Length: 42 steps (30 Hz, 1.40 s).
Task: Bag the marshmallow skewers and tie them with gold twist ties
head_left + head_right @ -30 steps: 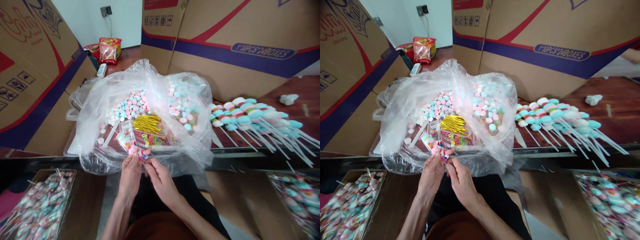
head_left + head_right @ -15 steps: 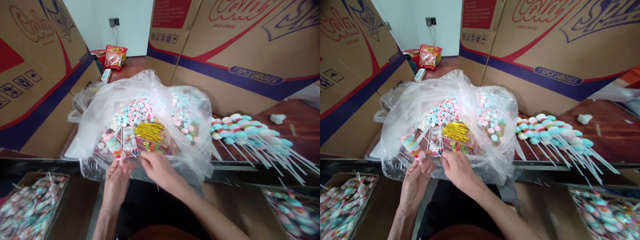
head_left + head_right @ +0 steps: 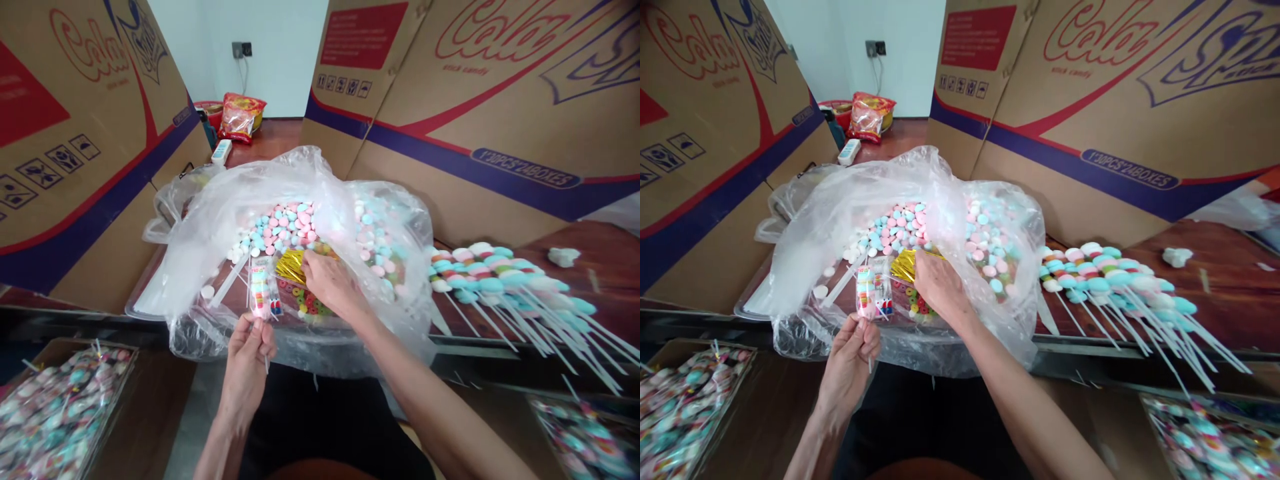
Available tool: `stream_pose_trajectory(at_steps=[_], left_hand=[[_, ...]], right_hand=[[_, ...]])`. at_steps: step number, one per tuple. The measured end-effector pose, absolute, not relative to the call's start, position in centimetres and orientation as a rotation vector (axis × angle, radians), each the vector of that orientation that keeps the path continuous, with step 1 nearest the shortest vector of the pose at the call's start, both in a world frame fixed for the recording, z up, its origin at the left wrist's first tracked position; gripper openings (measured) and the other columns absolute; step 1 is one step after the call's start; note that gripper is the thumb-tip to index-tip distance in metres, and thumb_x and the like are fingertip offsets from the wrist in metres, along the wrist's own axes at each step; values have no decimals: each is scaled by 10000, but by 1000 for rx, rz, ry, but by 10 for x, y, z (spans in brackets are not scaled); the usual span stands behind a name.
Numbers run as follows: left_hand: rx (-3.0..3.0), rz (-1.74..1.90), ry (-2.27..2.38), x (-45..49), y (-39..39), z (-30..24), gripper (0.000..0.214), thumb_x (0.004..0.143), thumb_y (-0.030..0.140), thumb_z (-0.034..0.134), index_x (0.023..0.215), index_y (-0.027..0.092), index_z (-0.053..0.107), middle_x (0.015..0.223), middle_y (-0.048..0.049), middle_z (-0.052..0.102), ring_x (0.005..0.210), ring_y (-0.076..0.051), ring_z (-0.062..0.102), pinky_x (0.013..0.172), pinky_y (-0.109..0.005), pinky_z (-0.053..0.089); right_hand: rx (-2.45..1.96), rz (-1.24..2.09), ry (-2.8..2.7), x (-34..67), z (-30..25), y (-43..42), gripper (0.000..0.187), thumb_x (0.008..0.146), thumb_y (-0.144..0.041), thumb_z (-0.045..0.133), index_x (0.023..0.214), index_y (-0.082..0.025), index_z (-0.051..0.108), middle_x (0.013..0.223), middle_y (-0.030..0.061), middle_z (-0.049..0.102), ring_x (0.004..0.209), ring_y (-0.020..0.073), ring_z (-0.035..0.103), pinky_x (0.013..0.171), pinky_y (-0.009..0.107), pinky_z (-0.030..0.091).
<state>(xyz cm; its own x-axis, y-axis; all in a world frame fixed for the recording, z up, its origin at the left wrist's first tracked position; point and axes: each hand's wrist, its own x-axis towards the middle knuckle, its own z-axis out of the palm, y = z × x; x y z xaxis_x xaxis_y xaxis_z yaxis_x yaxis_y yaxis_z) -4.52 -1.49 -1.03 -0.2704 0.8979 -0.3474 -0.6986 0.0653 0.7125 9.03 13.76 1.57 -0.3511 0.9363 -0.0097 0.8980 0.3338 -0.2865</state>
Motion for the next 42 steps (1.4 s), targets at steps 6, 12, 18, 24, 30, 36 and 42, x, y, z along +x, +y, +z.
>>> stream_pose_trajectory(at_steps=[6, 12, 18, 24, 30, 36, 42], left_hand=[[355, 1603, 1046, -38, -9, -13, 324, 751, 371, 836, 786, 173, 582, 681, 29, 558, 488, -28, 294, 470, -184, 230], [378, 1627, 1122, -33, -10, -14, 310, 772, 383, 813, 776, 166, 592, 683, 32, 561, 482, -20, 268, 458, -175, 205], [361, 1632, 1127, -32, -10, -17, 290, 774, 366, 807, 801, 170, 594, 688, 37, 563, 483, -18, 294, 465, -170, 218], [340, 1633, 1132, -30, -8, -17, 322, 744, 376, 821, 788, 172, 576, 675, 40, 557, 471, -16, 272, 453, -170, 205], [323, 1619, 1127, -30, -10, -18, 322, 742, 380, 825, 803, 173, 586, 676, 39, 560, 473, -17, 277, 457, -168, 217], [336, 1636, 1123, -28, -9, -17, 319, 747, 380, 823, 806, 172, 589, 676, 39, 560, 476, -16, 280, 458, -166, 212], [355, 1667, 1161, -27, -10, -17, 301, 776, 371, 792, 844, 189, 562, 687, 36, 576, 484, -28, 297, 466, -173, 217]], right_hand=[[-1617, 447, -2302, 98, 12, 141, 196, 966, -145, 455, 1026, -173, 640, 949, 114, 740, 887, 251, 675, 718, 310, 410], [-1584, 513, -2266, 102, 15, 142, 202, 953, -112, 454, 971, -183, 642, 953, 94, 729, 901, 235, 661, 759, 303, 423], [-1579, 536, -2230, 102, 10, 144, 188, 942, -102, 443, 964, -174, 615, 911, 98, 702, 876, 234, 646, 759, 304, 430], [-1512, 587, -2211, 103, 10, 144, 257, 881, -70, 484, 1049, -180, 646, 933, 73, 728, 884, 215, 669, 788, 289, 465], [-1376, 620, -2165, 102, 10, 143, 400, 887, -73, 489, 1196, -233, 684, 1052, 63, 763, 928, 220, 690, 854, 310, 484], [-1468, 590, -2107, 100, 15, 142, 238, 914, -139, 507, 1008, -205, 715, 971, 71, 747, 933, 230, 666, 842, 316, 478], [-1329, 615, -1890, 110, 20, 139, 113, 882, -184, 550, 823, -204, 644, 874, 26, 696, 814, 187, 642, 769, 295, 479]])
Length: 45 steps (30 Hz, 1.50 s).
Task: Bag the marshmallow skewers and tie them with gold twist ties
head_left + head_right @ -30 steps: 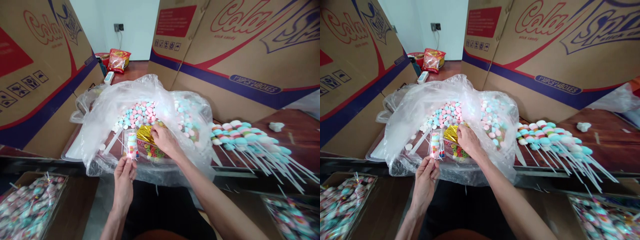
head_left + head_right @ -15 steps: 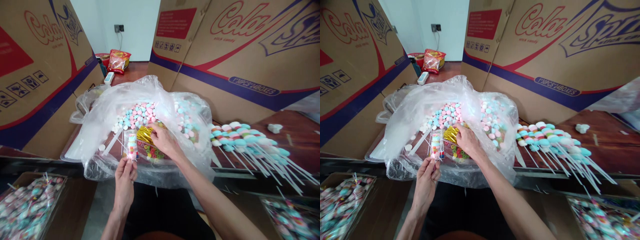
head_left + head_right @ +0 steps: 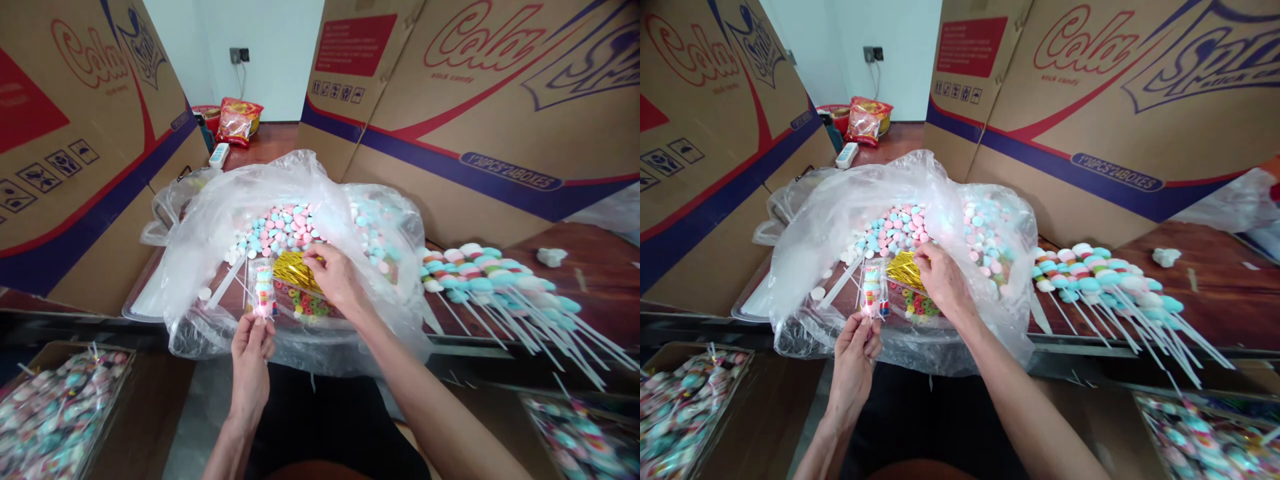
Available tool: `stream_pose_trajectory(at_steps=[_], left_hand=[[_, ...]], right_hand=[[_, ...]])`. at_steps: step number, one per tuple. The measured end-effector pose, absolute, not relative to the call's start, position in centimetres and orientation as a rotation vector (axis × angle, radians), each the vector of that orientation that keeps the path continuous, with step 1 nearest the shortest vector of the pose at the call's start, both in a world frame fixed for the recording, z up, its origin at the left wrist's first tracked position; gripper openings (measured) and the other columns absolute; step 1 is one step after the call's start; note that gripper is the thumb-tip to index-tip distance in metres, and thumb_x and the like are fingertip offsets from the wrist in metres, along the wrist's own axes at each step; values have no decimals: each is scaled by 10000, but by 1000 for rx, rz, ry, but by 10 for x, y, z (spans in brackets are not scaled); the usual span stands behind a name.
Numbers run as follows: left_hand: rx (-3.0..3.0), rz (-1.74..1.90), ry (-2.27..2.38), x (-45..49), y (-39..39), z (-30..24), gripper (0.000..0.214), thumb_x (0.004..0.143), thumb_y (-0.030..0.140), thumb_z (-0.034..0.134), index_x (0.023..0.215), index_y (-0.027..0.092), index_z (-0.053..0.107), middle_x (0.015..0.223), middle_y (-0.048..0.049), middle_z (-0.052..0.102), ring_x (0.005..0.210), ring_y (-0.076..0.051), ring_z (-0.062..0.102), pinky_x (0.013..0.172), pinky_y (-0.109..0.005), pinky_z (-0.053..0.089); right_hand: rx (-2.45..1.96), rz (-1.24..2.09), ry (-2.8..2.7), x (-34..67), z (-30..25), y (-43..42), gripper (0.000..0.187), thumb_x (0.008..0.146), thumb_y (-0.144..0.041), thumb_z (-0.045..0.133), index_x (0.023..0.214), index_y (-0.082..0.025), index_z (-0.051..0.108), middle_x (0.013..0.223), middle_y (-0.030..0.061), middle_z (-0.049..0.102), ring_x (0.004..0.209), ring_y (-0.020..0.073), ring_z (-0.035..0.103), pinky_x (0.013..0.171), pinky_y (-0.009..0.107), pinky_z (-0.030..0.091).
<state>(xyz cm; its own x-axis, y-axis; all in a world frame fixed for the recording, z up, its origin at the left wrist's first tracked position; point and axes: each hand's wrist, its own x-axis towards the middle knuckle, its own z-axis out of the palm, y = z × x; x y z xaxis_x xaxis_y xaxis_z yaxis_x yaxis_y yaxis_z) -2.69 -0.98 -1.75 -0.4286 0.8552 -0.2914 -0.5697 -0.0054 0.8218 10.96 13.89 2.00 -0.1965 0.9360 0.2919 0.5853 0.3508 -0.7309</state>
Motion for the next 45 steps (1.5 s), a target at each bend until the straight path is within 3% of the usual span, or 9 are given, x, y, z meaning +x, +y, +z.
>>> stream_pose_trajectory(at_steps=[5, 9, 12, 23, 29, 33, 37, 40, 45], left_hand=[[406, 1715, 1197, -24, -6, -18, 315, 820, 389, 757, 919, 230, 504, 695, 49, 604, 476, -34, 301, 479, -173, 215], [391, 1687, 1112, -18, -3, -14, 319, 788, 370, 783, 871, 219, 515, 681, 59, 566, 479, -30, 299, 478, -170, 220], [373, 1634, 1047, -12, -4, -9, 338, 741, 353, 820, 862, 210, 539, 679, 52, 565, 491, -31, 312, 479, -165, 225], [381, 1618, 1003, 8, -10, 1, 383, 684, 365, 891, 845, 203, 584, 633, 68, 522, 495, -36, 347, 485, -164, 299], [386, 1616, 1034, 8, -7, -5, 376, 700, 395, 884, 801, 164, 605, 600, 71, 472, 476, -18, 278, 446, -138, 240], [311, 1528, 1002, 0, -8, -6, 419, 686, 394, 898, 752, 153, 562, 596, 67, 476, 468, -6, 227, 428, -122, 217], [154, 1280, 833, -12, -10, 2, 497, 587, 349, 957, 749, 160, 527, 552, 113, 362, 472, -12, 111, 388, -116, 114], [139, 1081, 750, -16, -11, 6, 557, 519, 388, 979, 781, 152, 548, 540, 133, 298, 481, -19, 81, 376, -125, 73], [468, 1250, 1050, -2, -15, -4, 413, 756, 494, 819, 894, 184, 584, 561, 87, 451, 445, -35, 212, 401, -151, 175]], right_hand=[[-1145, 969, -1367, 112, 29, 106, 128, 906, -324, 601, 860, -208, 571, 712, -19, 630, 584, 130, 614, 581, 246, 510], [-1018, 1366, -991, 94, 20, 59, 253, 781, -358, 783, 814, -196, 593, 708, -20, 668, 554, 129, 647, 597, 281, 583], [-1067, 1269, -924, 82, 1, 31, 240, 739, -296, 825, 773, -197, 609, 719, -29, 654, 618, 124, 645, 621, 250, 569], [-1112, 949, -1094, 85, -18, 13, 84, 860, -235, 702, 843, -203, 626, 757, -18, 660, 681, 130, 631, 655, 233, 529], [-1132, 1043, -1263, 92, -20, 12, 84, 896, -260, 635, 871, -199, 686, 829, 24, 707, 748, 168, 653, 690, 262, 523], [-1130, 1086, -1402, 100, -19, 12, 167, 946, -274, 554, 802, -206, 605, 785, 12, 620, 735, 164, 595, 677, 262, 486], [-993, 1262, -1484, 111, -8, 16, 171, 979, -286, 523, 832, -207, 559, 910, 28, 601, 848, 168, 593, 769, 274, 490], [-867, 1314, -1600, 121, -3, 20, 143, 1001, -274, 491, 887, -212, 551, 909, 21, 592, 841, 162, 583, 750, 262, 485], [-965, 880, -1841, 126, -12, 17, 134, 996, -169, 410, 890, -223, 472, 797, 13, 552, 710, 160, 533, 676, 270, 444]])
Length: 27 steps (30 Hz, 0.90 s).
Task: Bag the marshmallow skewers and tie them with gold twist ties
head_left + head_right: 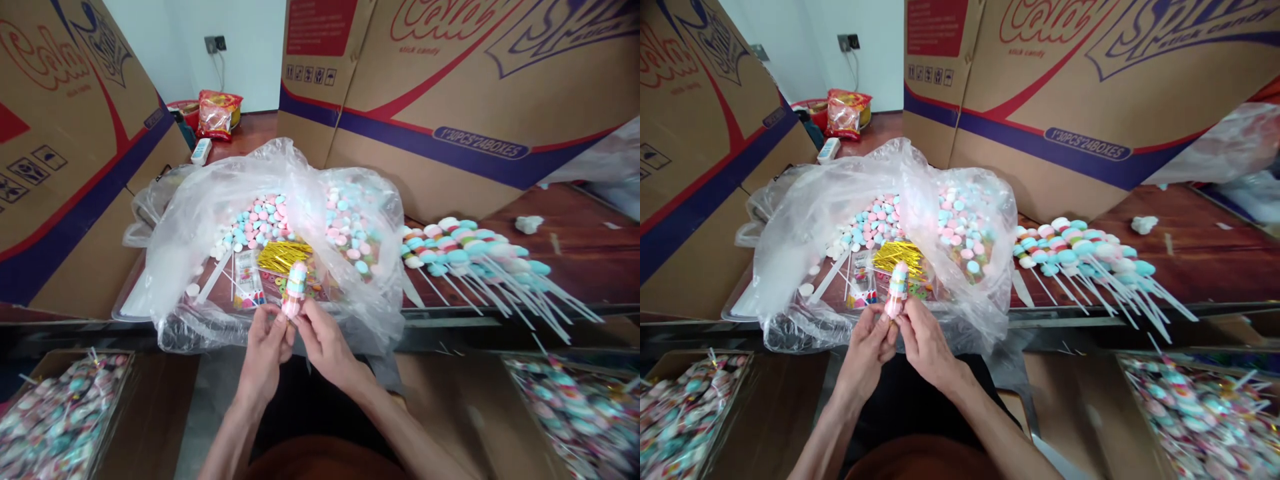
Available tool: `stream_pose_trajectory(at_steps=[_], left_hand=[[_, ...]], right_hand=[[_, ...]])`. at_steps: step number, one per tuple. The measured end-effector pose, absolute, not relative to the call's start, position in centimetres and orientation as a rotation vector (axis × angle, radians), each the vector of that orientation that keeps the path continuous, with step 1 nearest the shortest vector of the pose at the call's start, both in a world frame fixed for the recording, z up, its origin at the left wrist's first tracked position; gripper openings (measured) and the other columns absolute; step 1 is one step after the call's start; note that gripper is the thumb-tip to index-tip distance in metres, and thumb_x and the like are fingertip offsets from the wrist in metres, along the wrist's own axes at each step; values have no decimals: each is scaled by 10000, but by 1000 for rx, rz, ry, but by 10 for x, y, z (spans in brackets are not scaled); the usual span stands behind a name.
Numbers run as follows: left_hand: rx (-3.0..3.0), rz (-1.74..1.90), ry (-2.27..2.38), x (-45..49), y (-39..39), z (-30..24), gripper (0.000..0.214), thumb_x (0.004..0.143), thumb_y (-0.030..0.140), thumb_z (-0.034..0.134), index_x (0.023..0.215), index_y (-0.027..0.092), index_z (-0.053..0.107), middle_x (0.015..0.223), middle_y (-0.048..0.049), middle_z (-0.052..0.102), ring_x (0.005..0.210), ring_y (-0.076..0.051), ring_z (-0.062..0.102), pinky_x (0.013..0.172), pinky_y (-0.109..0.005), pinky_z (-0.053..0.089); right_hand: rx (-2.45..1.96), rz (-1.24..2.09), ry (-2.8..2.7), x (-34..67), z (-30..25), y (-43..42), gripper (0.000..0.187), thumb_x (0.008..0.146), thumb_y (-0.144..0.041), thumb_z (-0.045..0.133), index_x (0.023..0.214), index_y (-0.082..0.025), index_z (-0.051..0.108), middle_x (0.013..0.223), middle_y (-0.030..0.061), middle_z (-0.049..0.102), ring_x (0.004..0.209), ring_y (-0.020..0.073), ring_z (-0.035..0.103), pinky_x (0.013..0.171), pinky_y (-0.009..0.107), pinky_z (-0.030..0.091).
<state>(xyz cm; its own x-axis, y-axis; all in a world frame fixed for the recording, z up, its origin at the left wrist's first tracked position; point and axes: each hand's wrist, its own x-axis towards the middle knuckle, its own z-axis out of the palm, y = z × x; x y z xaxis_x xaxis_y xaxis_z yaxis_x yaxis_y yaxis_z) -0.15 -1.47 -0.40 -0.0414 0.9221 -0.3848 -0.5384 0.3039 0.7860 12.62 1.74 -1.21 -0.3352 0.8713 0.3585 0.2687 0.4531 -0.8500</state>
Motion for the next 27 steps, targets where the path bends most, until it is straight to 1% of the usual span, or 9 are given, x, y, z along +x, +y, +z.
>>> stream_pose_trajectory(at_steps=[3, 5, 8, 11, 13, 15, 18, 23, 27], left_hand=[[704, 1405, 1278, 6, -21, -12, 316, 858, 497, 711, 921, 194, 646, 661, 28, 564, 534, -83, 418, 482, -194, 338], [783, 1408, 1330, 7, -25, -13, 305, 858, 486, 710, 947, 195, 692, 708, 6, 600, 607, -115, 486, 543, -226, 398], [712, 1392, 1249, 3, -25, -9, 306, 798, 450, 787, 939, 189, 712, 656, 26, 559, 549, -90, 420, 507, -212, 354], [477, 1312, 1068, 2, -18, -3, 330, 721, 408, 865, 796, 154, 669, 581, 56, 470, 487, -42, 306, 463, -170, 287], [328, 1243, 978, 3, -12, 0, 368, 678, 368, 902, 720, 137, 618, 584, 54, 474, 479, -22, 275, 445, -146, 264], [217, 1204, 935, 3, -8, 2, 385, 644, 323, 928, 714, 130, 601, 610, 46, 502, 482, -14, 279, 428, -125, 247], [94, 1159, 925, 5, -7, 5, 407, 569, 259, 966, 746, 127, 625, 625, 47, 517, 497, -17, 346, 410, -103, 253], [44, 1116, 977, 14, -12, 6, 404, 526, 186, 970, 809, 167, 681, 714, 40, 593, 561, -52, 505, 411, -114, 361], [276, 1100, 1042, 23, -10, 7, 412, 590, 385, 936, 908, 222, 731, 930, -29, 699, 849, -176, 660, 662, -238, 581]], right_hand=[[-1064, 676, -1896, 125, -11, 11, 145, 978, -152, 400, 863, -230, 440, 755, 14, 539, 663, 168, 523, 633, 279, 423], [-1124, 725, -1903, 125, -3, 10, 136, 972, -169, 415, 853, -231, 439, 738, 8, 542, 638, 162, 519, 614, 277, 419], [-1134, 1138, -1769, 128, 9, 11, 119, 986, -228, 429, 874, -228, 471, 672, -35, 523, 562, 133, 502, 548, 244, 415], [-1092, 1468, -1565, 131, 10, 12, 198, 1015, -294, 411, 852, -228, 501, 565, -81, 473, 428, 100, 435, 442, 210, 376], [-1097, 1308, -1593, 134, 4, 11, 229, 1012, -286, 428, 828, -224, 549, 596, -53, 557, 462, 110, 508, 479, 224, 440], [-1055, 990, -1707, 138, -3, 10, 227, 1001, -234, 440, 895, -223, 641, 801, 24, 705, 697, 160, 672, 664, 280, 551], [-953, 637, -1853, 147, -11, 8, 308, 1003, -159, 418, 1090, -239, 702, 1079, 79, 748, 1004, 204, 709, 872, 348, 572], [-957, 307, -1956, 149, -8, 5, 259, 995, -168, 448, 965, -207, 703, 939, 94, 746, 879, 211, 703, 818, 347, 567], [-1139, 275, -1845, 144, -5, -1, 219, 975, -221, 419, 921, -181, 627, 857, 101, 694, 809, 210, 657, 797, 347, 554]])
